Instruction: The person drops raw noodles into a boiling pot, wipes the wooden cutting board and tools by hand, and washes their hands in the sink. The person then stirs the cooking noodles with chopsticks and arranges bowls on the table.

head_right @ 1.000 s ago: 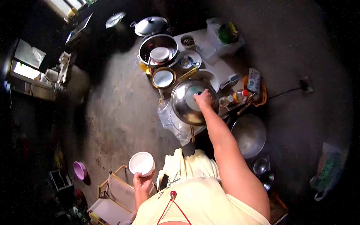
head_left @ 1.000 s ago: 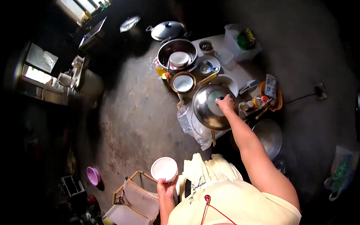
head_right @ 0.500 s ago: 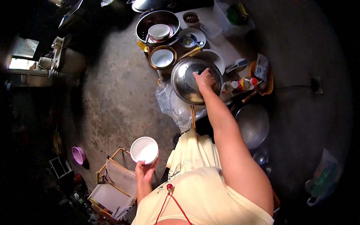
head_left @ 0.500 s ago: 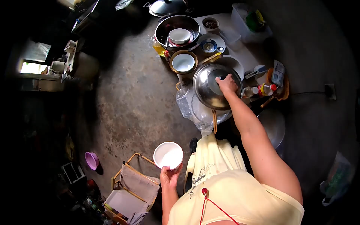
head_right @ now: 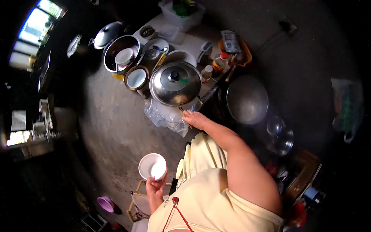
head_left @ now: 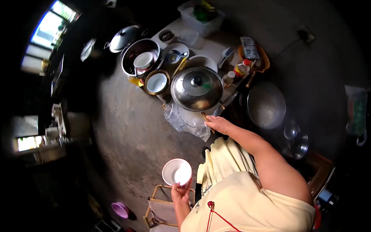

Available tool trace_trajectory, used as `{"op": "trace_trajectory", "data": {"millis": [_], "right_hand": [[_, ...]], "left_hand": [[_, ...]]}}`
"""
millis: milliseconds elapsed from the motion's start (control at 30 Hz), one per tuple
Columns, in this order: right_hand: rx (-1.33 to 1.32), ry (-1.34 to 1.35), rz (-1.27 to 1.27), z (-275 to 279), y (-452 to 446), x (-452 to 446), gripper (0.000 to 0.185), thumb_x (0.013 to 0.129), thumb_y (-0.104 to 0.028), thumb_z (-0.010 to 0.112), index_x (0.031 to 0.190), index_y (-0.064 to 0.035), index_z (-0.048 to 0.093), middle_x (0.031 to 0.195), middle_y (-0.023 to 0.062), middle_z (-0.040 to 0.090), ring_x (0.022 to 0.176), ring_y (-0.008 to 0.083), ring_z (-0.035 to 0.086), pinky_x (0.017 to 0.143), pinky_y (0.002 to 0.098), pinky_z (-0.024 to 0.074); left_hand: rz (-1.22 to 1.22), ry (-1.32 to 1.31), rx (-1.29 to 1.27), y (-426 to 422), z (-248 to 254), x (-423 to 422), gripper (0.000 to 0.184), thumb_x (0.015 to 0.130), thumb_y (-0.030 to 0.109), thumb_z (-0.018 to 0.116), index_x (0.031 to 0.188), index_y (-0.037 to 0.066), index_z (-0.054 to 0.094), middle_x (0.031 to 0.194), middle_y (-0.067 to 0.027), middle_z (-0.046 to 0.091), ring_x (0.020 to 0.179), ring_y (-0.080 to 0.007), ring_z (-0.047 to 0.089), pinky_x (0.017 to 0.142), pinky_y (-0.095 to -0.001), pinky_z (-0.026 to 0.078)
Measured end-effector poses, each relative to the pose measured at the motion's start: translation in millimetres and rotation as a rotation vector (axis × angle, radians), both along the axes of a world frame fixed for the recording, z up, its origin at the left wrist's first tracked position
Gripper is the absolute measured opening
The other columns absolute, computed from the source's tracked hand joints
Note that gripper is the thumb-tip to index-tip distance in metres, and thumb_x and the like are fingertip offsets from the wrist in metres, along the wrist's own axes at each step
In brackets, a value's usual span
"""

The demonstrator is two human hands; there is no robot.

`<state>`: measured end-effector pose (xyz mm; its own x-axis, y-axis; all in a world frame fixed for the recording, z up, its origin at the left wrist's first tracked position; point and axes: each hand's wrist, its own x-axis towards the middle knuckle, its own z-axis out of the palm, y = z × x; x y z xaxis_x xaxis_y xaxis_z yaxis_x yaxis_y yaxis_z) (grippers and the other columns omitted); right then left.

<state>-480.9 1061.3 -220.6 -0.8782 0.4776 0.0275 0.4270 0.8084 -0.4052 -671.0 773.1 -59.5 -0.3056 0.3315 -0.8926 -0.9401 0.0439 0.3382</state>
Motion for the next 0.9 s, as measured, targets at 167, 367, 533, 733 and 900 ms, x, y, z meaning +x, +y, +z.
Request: {"op": "trace_trajectory", "data": {"millis": [167,367,533,733,900], "right_hand": [[-0.016,0.065,0.136,-11.4,-2.3,-6.1,0.02,0.076,-0.011,0.046,0.096,-0.0102,0.048,0.1,0.0093,0.046,0.093,0.0248,0.05,0.076,0.0344,0.0447],[0.065,0.195,0.369,14.7,-28.6,-6.0,0.012,0.076,-0.014,0.047,0.088,-0.012,0.047,0.098,0.0067,0.046,0.094,0.0213,0.05,0.079,0.033,0.0431],[0.302,0.555,0.103,74.8,-83.2,-1.3,0.014,0.076,-0.014,0.05,0.089,-0.0109,0.047,0.098,0.0052,0.049,0.093,0.0206,0.05,0.084,0.0321,0.0395],[-0.106,0.43,-0.776,82.4,-152.1,72.1,0.012,0.082,-0.017,0.054,0.09,-0.0092,0.049,0.086,0.0093,0.054,0.081,0.0292,0.056,0.067,0.0377,0.0449],[-0.331,0.676,-1.688,62.7,-193.5,184.3,0.021,0.078,-0.02,0.061,0.087,-0.0036,0.052,0.079,0.0061,0.059,0.076,0.0166,0.057,0.068,0.0317,0.046]], "left_hand": [[-0.135,0.025,-0.034,-1.2,7.1,-3.5,0.064,0.063,0.002,0.048,0.124,-0.002,0.029,0.117,-0.0197,0.046,0.107,-0.0361,0.048,0.087,-0.0529,0.045],[-0.247,0.065,0.007,-0.9,11.1,-9.5,0.065,0.062,0.001,0.048,0.124,-0.002,0.029,0.117,-0.0198,0.046,0.106,-0.0359,0.048,0.087,-0.0543,0.044],[-0.378,0.053,0.083,5.0,5.4,-13.3,0.063,0.062,0.0,0.05,0.122,-0.002,0.032,0.116,-0.0194,0.047,0.104,-0.0355,0.05,0.087,-0.0544,0.044],[-0.628,0.012,0.195,23.2,-17.9,-1.5,0.056,0.064,0.006,0.055,0.117,-0.004,0.038,0.112,-0.019,0.05,0.099,-0.0345,0.053,0.085,-0.0521,0.046],[-0.928,-0.011,0.15,46.2,-19.3,31.6,0.051,0.068,0.013,0.057,0.114,-0.004,0.042,0.111,-0.0174,0.05,0.101,-0.0348,0.051,0.088,-0.0524,0.043]]}}
